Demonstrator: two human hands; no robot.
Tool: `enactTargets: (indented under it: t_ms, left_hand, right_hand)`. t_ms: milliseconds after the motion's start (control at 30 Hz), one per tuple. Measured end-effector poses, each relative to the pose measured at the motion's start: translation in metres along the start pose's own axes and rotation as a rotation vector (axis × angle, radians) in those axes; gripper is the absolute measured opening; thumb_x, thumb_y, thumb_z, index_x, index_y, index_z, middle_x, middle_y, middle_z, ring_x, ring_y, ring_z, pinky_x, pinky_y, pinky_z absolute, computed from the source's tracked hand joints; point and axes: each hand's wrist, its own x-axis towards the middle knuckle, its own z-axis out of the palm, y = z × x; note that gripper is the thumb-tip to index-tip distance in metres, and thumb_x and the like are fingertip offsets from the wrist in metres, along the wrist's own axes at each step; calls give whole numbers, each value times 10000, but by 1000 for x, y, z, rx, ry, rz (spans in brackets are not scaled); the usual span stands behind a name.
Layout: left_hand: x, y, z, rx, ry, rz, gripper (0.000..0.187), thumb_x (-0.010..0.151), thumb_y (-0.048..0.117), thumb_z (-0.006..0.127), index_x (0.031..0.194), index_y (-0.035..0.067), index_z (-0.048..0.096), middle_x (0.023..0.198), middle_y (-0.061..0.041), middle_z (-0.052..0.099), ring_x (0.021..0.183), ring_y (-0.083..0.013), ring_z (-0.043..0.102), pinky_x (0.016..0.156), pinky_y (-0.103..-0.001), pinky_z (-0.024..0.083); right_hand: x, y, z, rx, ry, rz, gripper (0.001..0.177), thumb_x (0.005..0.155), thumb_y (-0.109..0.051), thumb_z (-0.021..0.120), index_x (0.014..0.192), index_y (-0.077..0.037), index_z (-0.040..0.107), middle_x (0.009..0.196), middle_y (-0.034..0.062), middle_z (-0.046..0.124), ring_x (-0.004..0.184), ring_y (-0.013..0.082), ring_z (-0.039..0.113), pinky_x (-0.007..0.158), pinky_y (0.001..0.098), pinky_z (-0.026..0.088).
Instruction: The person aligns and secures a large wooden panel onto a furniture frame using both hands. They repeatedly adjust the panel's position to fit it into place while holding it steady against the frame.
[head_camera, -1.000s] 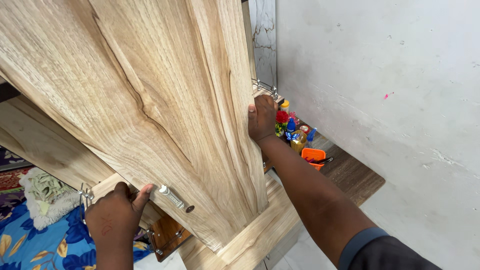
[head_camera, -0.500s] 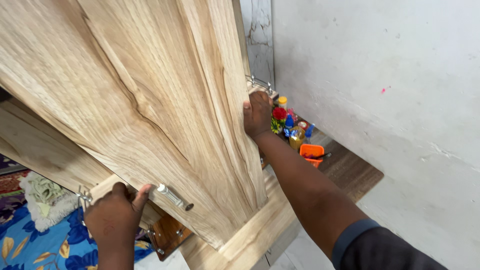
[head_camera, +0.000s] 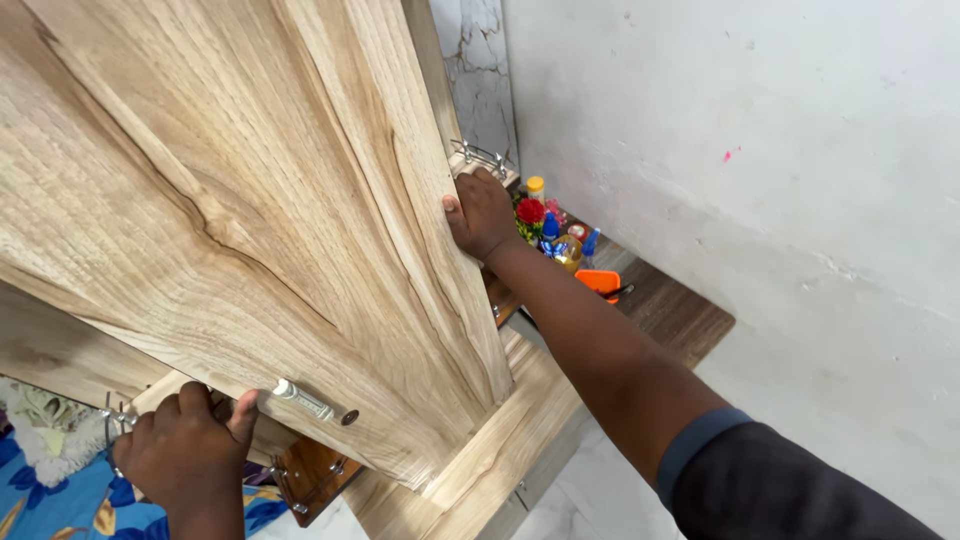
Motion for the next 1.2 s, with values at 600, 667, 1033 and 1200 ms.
enactTargets:
  t_ms: [600, 667, 1033, 1200]
  left_hand:
    - [1, 2, 7, 5, 42, -40, 762, 1024, 849, 417, 742, 162, 590, 757, -24, 624, 752, -239, 599, 706, -376, 367]
    - [1, 4, 7, 14, 85, -34, 767, 1038, 857, 410, 781, 161, 603, 772, -25, 622, 768, -240, 601, 721, -375, 370]
    - [5, 3, 7, 39, 91, -34, 767, 968, 871, 426, 788, 147, 606, 788, -40, 643, 765, -255, 612, 760, -401, 400]
    - [6, 4, 3, -35, 115, -23, 742, 961, 855, 468, 811, 146, 625, 781, -48, 647, 763, -266, 619, 747, -414, 402]
  right_hand:
    - [1, -19, -20, 109, -54, 19, 534, 1130, -373, 351, 908, 7, 653, 922, 164, 554, 911, 358, 485, 860, 475, 410]
    - [1, -18, -22, 103, -51, 5, 532, 1129, -389, 365, 926, 8, 654, 931, 163, 558, 923, 362, 491, 863, 474, 412]
    - [3, -15, -20, 54, -94, 7, 508, 1125, -365, 397, 927, 39, 633, 950, 190, 564, 940, 383, 505, 867, 496, 418]
    - [1, -15, -23, 72, -111, 3, 538, 1137, -376, 366, 922, 48, 619, 937, 204, 557, 936, 389, 501, 865, 501, 415]
